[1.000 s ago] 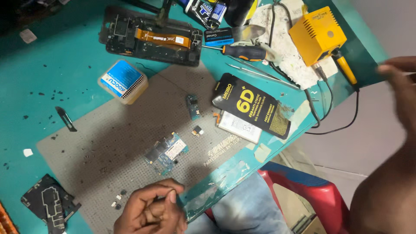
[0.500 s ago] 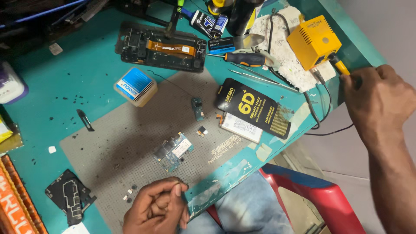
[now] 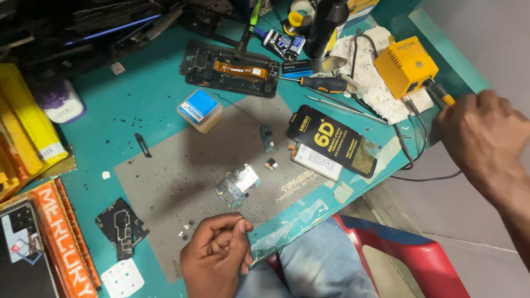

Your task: The person handles a small electronic component and then uses a soldering iron to work on a circuit board placed on a gray anti-static mat. The workspace contains various phone parts and tools.

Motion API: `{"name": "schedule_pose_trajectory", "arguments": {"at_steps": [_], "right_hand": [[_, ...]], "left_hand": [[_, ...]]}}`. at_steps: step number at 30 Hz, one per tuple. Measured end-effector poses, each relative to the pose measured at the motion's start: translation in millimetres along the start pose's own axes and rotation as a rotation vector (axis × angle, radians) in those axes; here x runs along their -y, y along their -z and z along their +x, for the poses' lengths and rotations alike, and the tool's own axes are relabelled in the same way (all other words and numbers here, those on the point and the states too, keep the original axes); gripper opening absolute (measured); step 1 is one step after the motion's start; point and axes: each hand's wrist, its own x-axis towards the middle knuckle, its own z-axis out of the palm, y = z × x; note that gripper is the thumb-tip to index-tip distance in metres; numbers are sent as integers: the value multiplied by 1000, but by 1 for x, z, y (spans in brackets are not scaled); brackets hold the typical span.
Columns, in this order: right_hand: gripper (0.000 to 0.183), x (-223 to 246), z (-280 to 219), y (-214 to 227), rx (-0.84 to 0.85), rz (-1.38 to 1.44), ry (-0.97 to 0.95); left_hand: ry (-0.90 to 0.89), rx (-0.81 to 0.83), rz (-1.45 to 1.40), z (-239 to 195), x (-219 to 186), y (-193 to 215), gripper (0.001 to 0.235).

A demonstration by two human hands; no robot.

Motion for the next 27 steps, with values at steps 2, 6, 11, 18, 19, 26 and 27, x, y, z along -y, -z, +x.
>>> {"name": "schedule_pose_trajectory", "arguments": {"at_steps": [2, 6, 11, 18, 19, 26, 27], "right_hand": [[27, -6, -9, 9, 56, -11, 62], [30, -4, -21, 36, 54, 140, -36], [23, 0, -21, 90, 153, 432, -217], [25, 9, -45, 110, 146, 643, -313], [25, 7, -54, 110, 138, 726, -305], [25, 14, -73, 116, -18, 1203, 100], [25, 20, -65, 121, -46, 1257, 194]], "left_hand": [[5, 8, -6, 0, 0, 1, 14], [-2, 22, -3, -1, 0, 2, 14], [3, 1, 61, -1, -2, -1, 11], [53, -67, 103, -3, -4, -3, 13], [67, -81, 121, -3, -4, -3, 14], [-7, 9, 65, -2, -1, 5, 15], [-24, 22, 50, -1, 0, 5, 16]]}}
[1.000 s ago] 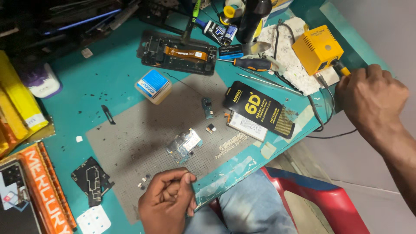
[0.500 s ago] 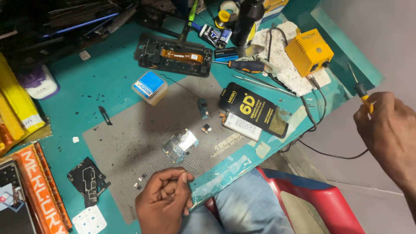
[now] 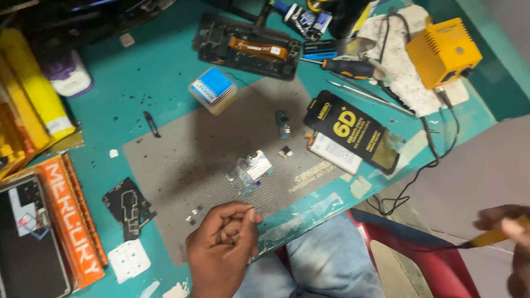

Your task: The person handles a small electronic component and then uses a soldering iron to work on a circuit board placed on a gray anti-static mat. The workspace contains various phone parts and tools.

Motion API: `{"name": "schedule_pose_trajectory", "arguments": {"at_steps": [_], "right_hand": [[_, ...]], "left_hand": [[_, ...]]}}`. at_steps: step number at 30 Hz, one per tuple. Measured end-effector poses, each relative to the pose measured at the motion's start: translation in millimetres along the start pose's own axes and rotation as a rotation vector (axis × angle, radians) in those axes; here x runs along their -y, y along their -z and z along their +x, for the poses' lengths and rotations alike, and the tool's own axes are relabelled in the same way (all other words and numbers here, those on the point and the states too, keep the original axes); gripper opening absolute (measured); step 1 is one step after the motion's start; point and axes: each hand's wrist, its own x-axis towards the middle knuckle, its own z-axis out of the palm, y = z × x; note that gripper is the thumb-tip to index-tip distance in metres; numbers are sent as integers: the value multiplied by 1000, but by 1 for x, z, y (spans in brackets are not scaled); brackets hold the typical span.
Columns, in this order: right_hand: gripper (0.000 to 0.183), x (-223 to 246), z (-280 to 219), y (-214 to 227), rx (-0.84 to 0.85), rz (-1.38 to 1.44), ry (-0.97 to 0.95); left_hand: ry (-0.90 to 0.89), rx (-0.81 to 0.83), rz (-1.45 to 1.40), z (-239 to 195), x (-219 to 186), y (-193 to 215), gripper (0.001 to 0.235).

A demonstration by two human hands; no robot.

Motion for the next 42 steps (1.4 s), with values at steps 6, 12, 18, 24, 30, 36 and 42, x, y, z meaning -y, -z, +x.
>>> {"name": "schedule_pose_trajectory", "arguments": {"at_steps": [6, 12, 18, 24, 30, 36, 42], "right_hand": [[26, 44, 77, -16, 81, 224, 420], [19, 33, 110, -53, 0, 357, 645], [20, 11, 100, -97, -123, 379, 605], [38, -28, 39, -114, 202, 261, 279], [43, -75, 4, -140, 215, 469, 289], [51, -103, -32, -135, 358, 306, 378], [50, -137, -52, -140, 296, 331, 292]], "left_hand": [[-35, 4, 82, -1, -7, -2, 13], [24, -103, 52, 1, -9, -11, 12], [-72, -86, 171, -1, -8, -5, 14], [-354, -129, 368, -1, -4, 0, 20], [-280, -128, 346, 15, -22, -6, 19], [-592, -172, 730, 32, -33, -9, 17], [-499, -120, 847, 39, -27, -11, 15]]}}
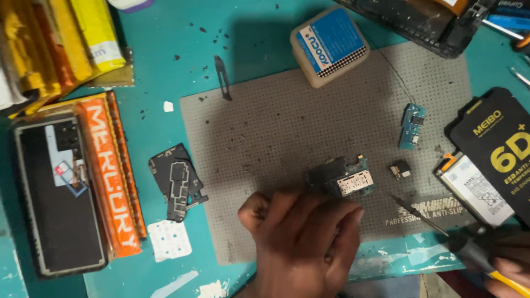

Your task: The person handles a small electronic component and then uses a soldering iron to work on a circuit board placed on a gray anti-static mat. The workspace contains various phone parts and tools.

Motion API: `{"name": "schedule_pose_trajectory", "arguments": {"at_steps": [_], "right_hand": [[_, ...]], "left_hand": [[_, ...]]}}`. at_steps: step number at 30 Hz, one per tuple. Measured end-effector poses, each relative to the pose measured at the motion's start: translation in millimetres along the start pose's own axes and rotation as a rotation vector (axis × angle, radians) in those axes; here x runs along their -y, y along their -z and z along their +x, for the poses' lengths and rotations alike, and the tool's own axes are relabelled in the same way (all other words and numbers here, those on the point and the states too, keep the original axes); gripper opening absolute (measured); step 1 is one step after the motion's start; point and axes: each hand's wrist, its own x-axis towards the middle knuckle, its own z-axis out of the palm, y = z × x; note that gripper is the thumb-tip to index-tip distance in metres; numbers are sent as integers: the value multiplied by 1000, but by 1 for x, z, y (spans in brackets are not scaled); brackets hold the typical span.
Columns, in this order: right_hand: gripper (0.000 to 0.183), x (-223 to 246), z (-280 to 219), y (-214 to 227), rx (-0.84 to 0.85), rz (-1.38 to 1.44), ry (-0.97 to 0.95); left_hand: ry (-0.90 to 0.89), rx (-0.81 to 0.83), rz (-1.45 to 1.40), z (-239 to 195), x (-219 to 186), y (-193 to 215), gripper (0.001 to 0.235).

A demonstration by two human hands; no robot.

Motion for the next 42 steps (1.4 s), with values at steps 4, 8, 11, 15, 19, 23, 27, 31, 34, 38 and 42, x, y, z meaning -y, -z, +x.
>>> {"name": "schedule_pose_trajectory", "arguments": {"at_steps": [4, 8, 11, 15, 19, 23, 27, 31, 34, 38, 42], "right_hand": [[49, 0, -15, -12, -85, -9, -115], [48, 2, -31, -27, -187, -6, -236], [47, 2, -40, -42, -269, 12, -336], [46, 6, -51, -67, -385, 49, -462], [46, 4, -53, -85, -470, 93, -555], [45, 6, -59, -83, -497, 112, -617], [44, -8, -40, -97, -540, 159, -605], [43, -18, -27, -101, -546, 195, -600], [42, -19, -24, -101, -536, 212, -608], [42, -21, -21, -100, -495, 236, -618], [41, -20, -23, -94, -439, 244, -627]], "left_hand": [[29, 88, 27, 2, 3, -3, 11], [-14, 94, -15, 8, 7, 1, 10], [20, 119, -140, 17, 11, 6, 7], [66, 153, -284, 24, 11, 15, 7], [78, 207, -333, 25, 13, 23, 8], [116, 232, -420, 18, 12, 27, 6], [199, 258, -623, 14, 11, 35, 5], [388, 307, -950, 10, 13, 39, 7], [364, 249, -1154, 7, 18, 33, 9], [498, 218, -1289, 3, 26, 25, 11], [540, 253, -1207, 1, 33, 26, 12]]}}
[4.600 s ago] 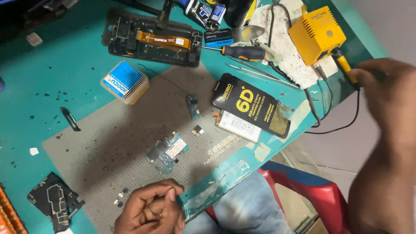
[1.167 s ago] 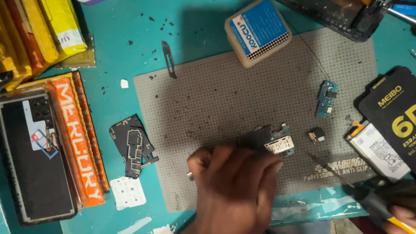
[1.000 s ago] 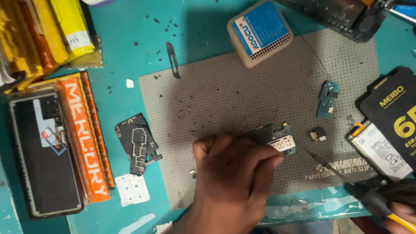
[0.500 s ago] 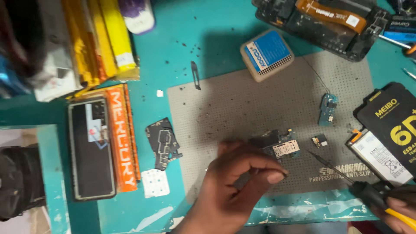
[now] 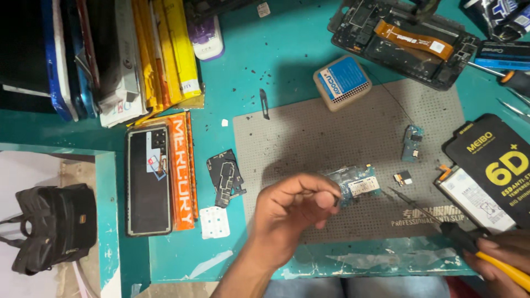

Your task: The person handles a small electronic component and then uses a soldering iron to work on a circuit board placed on a gray anti-static mat. The workspace contains various phone parts and tools.

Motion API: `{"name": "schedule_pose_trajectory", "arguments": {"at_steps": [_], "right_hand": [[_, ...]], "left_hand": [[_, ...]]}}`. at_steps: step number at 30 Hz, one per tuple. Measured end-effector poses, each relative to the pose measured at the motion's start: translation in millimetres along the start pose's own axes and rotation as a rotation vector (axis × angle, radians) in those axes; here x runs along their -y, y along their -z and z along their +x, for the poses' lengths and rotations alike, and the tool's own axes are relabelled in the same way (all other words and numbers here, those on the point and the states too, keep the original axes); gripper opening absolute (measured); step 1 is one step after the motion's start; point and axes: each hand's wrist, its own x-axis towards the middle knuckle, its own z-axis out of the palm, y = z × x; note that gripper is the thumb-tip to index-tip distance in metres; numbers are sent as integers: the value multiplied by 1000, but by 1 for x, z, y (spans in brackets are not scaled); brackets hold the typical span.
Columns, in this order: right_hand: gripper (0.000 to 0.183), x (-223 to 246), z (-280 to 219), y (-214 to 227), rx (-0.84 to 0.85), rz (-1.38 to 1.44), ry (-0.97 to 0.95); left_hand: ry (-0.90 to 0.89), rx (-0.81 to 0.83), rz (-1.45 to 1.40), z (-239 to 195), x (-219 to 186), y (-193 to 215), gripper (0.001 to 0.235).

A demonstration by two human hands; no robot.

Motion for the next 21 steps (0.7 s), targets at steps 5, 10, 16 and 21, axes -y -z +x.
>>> {"name": "schedule_pose_trajectory", "arguments": {"at_steps": [5, 10, 16, 21], "right_hand": [[40, 4, 2, 6, 58, -12, -14], [39, 9, 7, 2, 95, -2, -12], [38, 11, 11, 4, 125, 7, -8], [37, 12, 13, 2, 148, 16, 4]], "left_hand": [[53, -15, -139, 3, 0, -1, 16], [28, -3, -213, 5, -3, -2, 18], [28, -38, -269, 6, -8, -2, 19], [30, -46, -326, 7, -9, -3, 21]]}}
